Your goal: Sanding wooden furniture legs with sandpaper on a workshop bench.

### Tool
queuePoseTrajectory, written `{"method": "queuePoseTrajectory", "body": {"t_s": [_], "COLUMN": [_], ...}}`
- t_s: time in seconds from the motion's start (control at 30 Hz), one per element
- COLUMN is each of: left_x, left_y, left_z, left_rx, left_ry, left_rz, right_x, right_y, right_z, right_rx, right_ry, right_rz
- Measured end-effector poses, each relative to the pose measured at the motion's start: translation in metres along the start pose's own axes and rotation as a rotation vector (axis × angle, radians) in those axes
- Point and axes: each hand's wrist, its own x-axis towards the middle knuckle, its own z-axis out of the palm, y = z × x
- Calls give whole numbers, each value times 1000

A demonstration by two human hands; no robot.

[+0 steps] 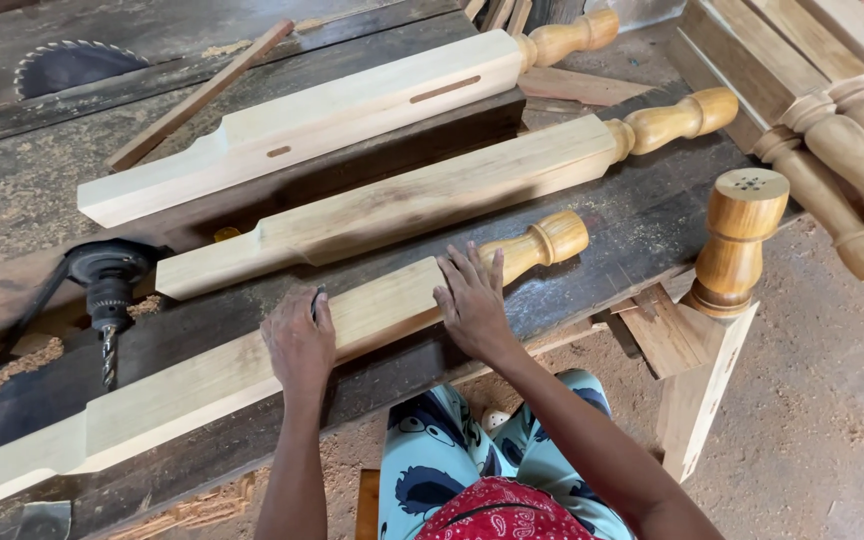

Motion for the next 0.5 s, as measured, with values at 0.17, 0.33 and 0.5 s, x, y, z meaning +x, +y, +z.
{"method": "queuePoseTrajectory", "body": {"t_s": [0.17, 0.33, 0.5], "left_x": [1, 1, -1], "left_y": [10, 19, 15], "left_z": [-11, -21, -18], "left_rx": [-3, -20, -46], "left_ry": [-42, -5, 22], "left_rz": [-59, -51, -51], "right_x": [-10, 11, 41], "right_y": [-2, 2, 6], "right_z": [-4, 5, 4], "right_rx": [49, -13, -75], "right_ry": [15, -25, -114], "right_rz": [-5, -55, -96]}}
